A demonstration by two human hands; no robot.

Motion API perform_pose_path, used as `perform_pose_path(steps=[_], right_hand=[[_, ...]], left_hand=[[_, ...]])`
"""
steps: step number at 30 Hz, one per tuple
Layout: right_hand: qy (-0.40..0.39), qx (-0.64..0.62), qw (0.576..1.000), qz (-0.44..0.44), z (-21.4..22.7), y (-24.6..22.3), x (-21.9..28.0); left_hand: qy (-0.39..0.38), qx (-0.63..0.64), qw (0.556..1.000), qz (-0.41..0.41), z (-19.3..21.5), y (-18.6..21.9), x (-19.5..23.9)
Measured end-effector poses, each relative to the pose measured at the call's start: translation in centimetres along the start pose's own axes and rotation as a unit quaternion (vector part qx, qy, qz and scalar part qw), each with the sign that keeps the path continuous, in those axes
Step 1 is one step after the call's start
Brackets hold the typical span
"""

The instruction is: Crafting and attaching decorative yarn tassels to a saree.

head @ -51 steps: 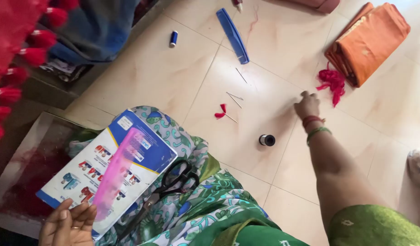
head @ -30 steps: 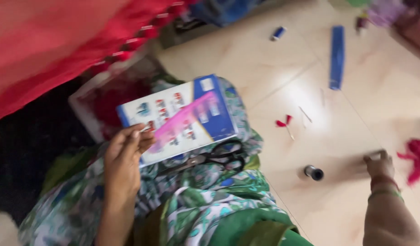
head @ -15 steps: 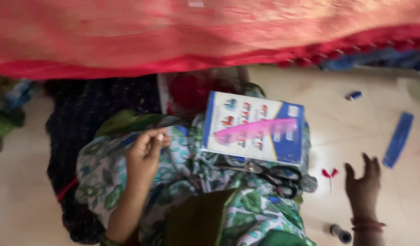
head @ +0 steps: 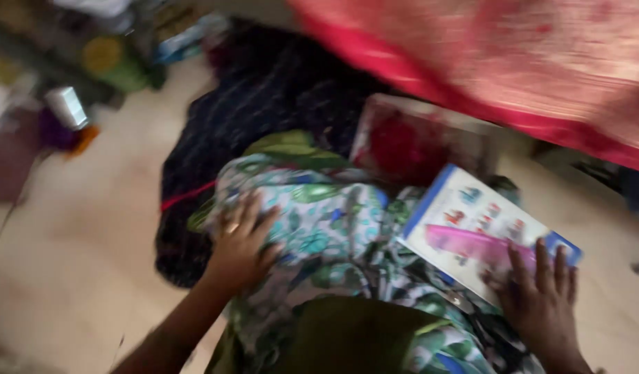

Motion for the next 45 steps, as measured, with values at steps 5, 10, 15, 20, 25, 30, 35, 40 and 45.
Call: perform_pose_path(steps=[5, 10, 15, 20, 25, 30, 35, 40, 45], right_hand=[[0.056, -0.030, 0.997, 0.044, -6.9, 1.3, 1.9], [0.140, -0.050, 0.986, 0.075, -6.1, 0.7, 2.2], [0.128, -0.059, 0.990, 0.025, -4.1, -0.3, 1.3], [0.119, 0.053, 0.989, 0.072, -3.8, -0.7, 1.3], [0.155, -0.068, 0.984, 0.060, -4.2, -0.2, 2.0], [-0.014, 0.320, 0.947, 0.024, -6.4, 0.6, 2.1], [0.143, 0.026, 0.986, 0.079, -5.5, 0.7, 2.1], [0.114, 0.030, 0.993, 0.031, -5.2, 0.1, 1.8], [0.073, -0.027, 0.997, -0.006, -5.2, 0.7, 2.0]], left_hand=[[-0.010, -0.020, 0.998, -0.053, -0.8, -2.6, -4.4], [-0.027, 0.065, 0.994, -0.084, -1.4, -4.3, -7.2], [0.082, 0.057, 0.994, -0.052, -1.5, -6.4, -7.1], [0.289, 0.123, 0.930, 0.190, -5.7, -21.8, -2.8], [0.212, 0.035, 0.888, 0.406, -6.4, -26.6, 3.4], [0.131, -0.087, 0.901, 0.404, -8.7, -28.8, 4.8], [0.038, -0.152, 0.910, 0.385, -8.0, -30.0, 4.0], [0.039, 0.097, 0.900, 0.423, -5.1, -33.2, 4.5], [0.114, 0.296, 0.838, 0.444, 0.2, -30.8, 2.3]])
Point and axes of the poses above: each hand's wrist, its own x-axis away from the middle knuckle, its own z-axis out of the back of the hand, y = z × x, the point moved 4 cm from there along -x, towards the middle knuckle, and after that the axes turned 13 degrees about x, right-handed, at the moved point
